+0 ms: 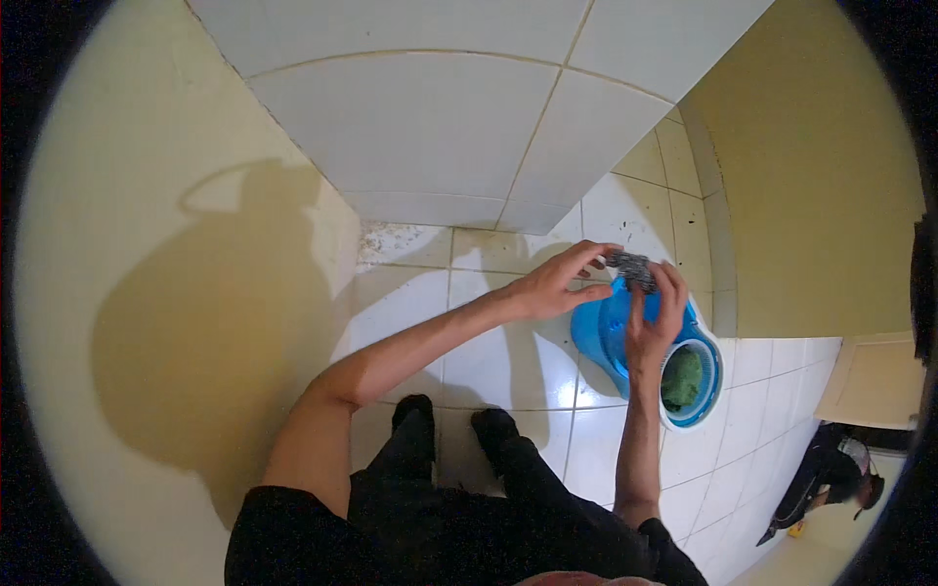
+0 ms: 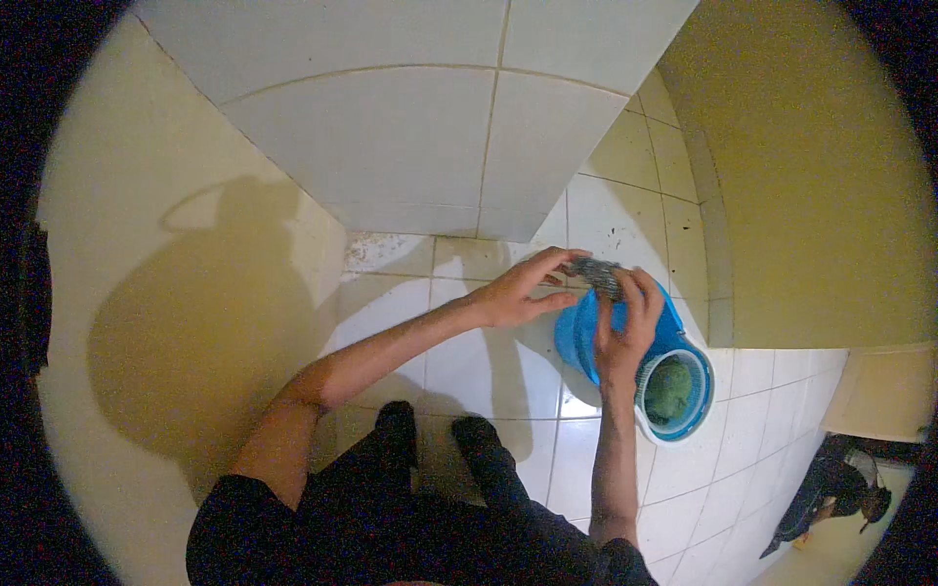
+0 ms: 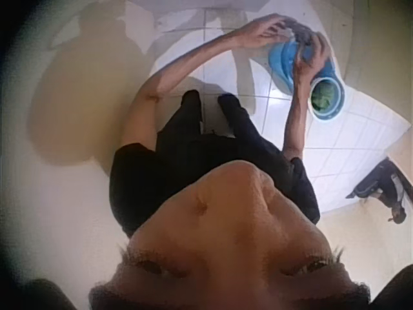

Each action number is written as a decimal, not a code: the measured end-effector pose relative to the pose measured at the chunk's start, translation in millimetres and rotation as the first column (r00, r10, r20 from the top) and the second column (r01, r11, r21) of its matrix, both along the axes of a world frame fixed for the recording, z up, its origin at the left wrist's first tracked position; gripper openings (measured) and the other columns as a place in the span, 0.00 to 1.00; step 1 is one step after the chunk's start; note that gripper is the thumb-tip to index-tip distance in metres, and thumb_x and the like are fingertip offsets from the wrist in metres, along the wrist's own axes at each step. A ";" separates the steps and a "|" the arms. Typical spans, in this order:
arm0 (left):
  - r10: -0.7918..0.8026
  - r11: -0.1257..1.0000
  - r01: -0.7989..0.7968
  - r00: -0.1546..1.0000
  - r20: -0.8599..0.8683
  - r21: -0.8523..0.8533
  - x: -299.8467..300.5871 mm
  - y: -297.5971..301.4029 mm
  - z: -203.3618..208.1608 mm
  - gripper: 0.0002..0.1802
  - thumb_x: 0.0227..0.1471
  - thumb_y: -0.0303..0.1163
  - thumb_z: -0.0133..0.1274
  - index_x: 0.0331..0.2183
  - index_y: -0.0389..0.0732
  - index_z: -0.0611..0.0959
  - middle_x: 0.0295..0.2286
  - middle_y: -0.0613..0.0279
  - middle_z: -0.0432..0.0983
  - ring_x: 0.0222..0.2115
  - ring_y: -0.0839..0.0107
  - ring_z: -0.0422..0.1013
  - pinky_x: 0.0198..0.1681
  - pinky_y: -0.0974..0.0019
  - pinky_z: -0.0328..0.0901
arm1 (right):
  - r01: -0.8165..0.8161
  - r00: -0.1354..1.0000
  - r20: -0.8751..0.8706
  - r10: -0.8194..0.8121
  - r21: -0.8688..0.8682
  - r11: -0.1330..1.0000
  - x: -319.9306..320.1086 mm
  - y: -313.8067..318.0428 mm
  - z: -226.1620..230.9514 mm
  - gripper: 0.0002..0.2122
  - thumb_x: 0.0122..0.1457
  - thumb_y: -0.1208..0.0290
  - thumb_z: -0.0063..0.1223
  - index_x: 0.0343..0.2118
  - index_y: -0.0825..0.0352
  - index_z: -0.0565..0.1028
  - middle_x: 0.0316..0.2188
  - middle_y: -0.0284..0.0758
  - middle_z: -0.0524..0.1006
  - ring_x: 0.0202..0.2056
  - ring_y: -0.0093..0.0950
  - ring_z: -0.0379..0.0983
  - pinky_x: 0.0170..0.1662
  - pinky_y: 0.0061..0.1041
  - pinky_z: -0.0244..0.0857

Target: The person scrubs the wall tiles with a steel wool scrubber, rinses the scrubber in a water bucket, and continues scrubbing different sections of the wall tiles.

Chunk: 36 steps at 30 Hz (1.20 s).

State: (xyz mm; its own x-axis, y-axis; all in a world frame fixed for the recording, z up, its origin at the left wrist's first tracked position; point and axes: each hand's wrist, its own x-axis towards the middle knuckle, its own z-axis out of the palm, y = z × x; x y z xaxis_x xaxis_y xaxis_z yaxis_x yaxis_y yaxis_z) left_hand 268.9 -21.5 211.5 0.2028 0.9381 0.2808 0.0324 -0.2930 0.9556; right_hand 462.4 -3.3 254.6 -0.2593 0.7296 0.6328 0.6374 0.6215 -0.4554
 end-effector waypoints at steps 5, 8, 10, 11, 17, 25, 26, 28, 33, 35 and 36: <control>0.045 0.999 -0.040 0.981 0.187 -0.034 -20.5 -4.7 -0.6 0.40 0.52 0.34 0.64 0.61 0.42 0.62 0.54 0.57 0.66 0.56 0.64 0.65 0.59 0.58 0.63 | -0.134 0.975 -0.206 0.088 -0.222 0.966 -58.0 -4.0 -5.9 0.17 0.54 0.81 0.62 0.47 0.70 0.72 0.44 0.43 0.75 0.47 0.37 0.73 0.52 0.33 0.66; 0.196 0.977 -0.210 0.956 0.219 0.043 -22.0 0.7 -7.8 0.44 0.52 0.35 0.64 0.63 0.40 0.58 0.56 0.54 0.62 0.59 0.61 0.62 0.59 0.56 0.62 | -0.333 0.797 -0.592 0.119 -0.267 0.904 -84.0 4.3 -4.2 0.18 0.57 0.80 0.61 0.48 0.69 0.68 0.43 0.38 0.75 0.43 0.25 0.74 0.44 0.23 0.69; 0.477 0.826 -0.420 0.876 -0.070 0.377 -27.7 1.8 -0.2 0.49 0.51 0.36 0.65 0.64 0.36 0.53 0.58 0.50 0.56 0.59 0.56 0.59 0.59 0.55 0.61 | -0.385 0.754 -0.648 0.105 -0.307 0.870 -89.9 6.1 -1.9 0.18 0.57 0.80 0.61 0.48 0.69 0.67 0.42 0.38 0.75 0.42 0.25 0.74 0.43 0.22 0.69; 0.474 0.827 -0.416 0.877 -0.071 0.377 -27.7 0.9 6.5 0.49 0.51 0.36 0.65 0.64 0.36 0.53 0.58 0.50 0.56 0.59 0.56 0.59 0.59 0.55 0.61 | -0.436 0.707 -0.702 0.083 -0.341 0.833 -90.7 6.5 -0.9 0.17 0.58 0.80 0.60 0.48 0.69 0.67 0.41 0.37 0.76 0.41 0.25 0.74 0.43 0.22 0.68; 0.495 0.796 -0.507 0.859 0.128 0.330 -30.1 10.1 27.4 0.55 0.42 0.36 0.71 0.64 0.38 0.55 0.56 0.49 0.56 0.54 0.53 0.63 0.53 0.57 0.67 | -0.469 0.735 -0.676 0.053 -0.451 0.760 -74.8 21.4 8.8 0.12 0.60 0.78 0.58 0.45 0.68 0.70 0.37 0.35 0.77 0.40 0.22 0.74 0.44 0.22 0.68; 0.778 0.462 -0.430 0.616 -0.122 0.776 -56.9 28.3 66.0 0.41 0.40 0.26 0.69 0.56 0.42 0.69 0.51 0.51 0.70 0.51 0.54 0.69 0.52 0.60 0.69 | -0.283 0.916 -0.365 0.165 -0.298 0.912 -52.7 31.8 -8.3 0.10 0.64 0.74 0.49 0.48 0.68 0.72 0.47 0.41 0.75 0.49 0.36 0.72 0.47 0.31 0.69; 0.787 0.392 -0.405 0.612 -0.073 0.826 -63.1 33.3 78.8 0.39 0.40 0.26 0.69 0.55 0.47 0.73 0.52 0.52 0.72 0.49 0.56 0.71 0.51 0.60 0.70 | -0.215 0.950 -0.280 0.136 -0.275 0.937 -50.9 32.3 -15.7 0.11 0.64 0.74 0.48 0.48 0.68 0.72 0.50 0.43 0.74 0.51 0.39 0.71 0.48 0.33 0.69; 0.850 0.285 -0.388 0.526 -0.043 0.877 -69.5 43.2 99.4 0.36 0.39 0.26 0.70 0.52 0.48 0.77 0.51 0.53 0.72 0.48 0.58 0.72 0.50 0.61 0.70 | -0.207 0.960 -0.243 0.137 -0.293 0.933 -48.9 29.5 -26.3 0.11 0.63 0.75 0.48 0.48 0.68 0.72 0.52 0.45 0.72 0.52 0.41 0.70 0.50 0.34 0.68; 0.935 0.135 -0.341 0.356 -0.006 0.930 -76.7 57.9 108.2 0.26 0.37 0.24 0.69 0.43 0.49 0.86 0.46 0.61 0.77 0.40 0.67 0.75 0.43 0.66 0.73 | -0.205 0.977 -0.121 0.176 -0.304 0.930 -43.1 24.0 -48.5 0.12 0.62 0.77 0.49 0.48 0.68 0.72 0.55 0.46 0.68 0.54 0.44 0.68 0.54 0.37 0.66; 0.935 0.126 -0.340 0.354 0.002 0.932 -74.5 55.8 89.2 0.25 0.38 0.23 0.68 0.43 0.49 0.86 0.44 0.63 0.77 0.37 0.68 0.75 0.39 0.67 0.74 | -0.175 0.983 -0.092 0.158 -0.208 0.962 -44.4 23.5 -51.5 0.13 0.60 0.78 0.51 0.48 0.68 0.73 0.56 0.46 0.67 0.54 0.44 0.67 0.55 0.38 0.65; 0.928 0.202 -0.333 0.365 -0.071 0.921 -73.6 53.5 78.0 0.24 0.38 0.22 0.67 0.42 0.49 0.87 0.43 0.63 0.77 0.36 0.69 0.76 0.39 0.67 0.74 | -0.175 0.983 -0.093 0.159 -0.207 0.963 -43.6 23.0 -51.5 0.13 0.60 0.78 0.51 0.48 0.68 0.73 0.56 0.46 0.67 0.54 0.44 0.67 0.55 0.38 0.65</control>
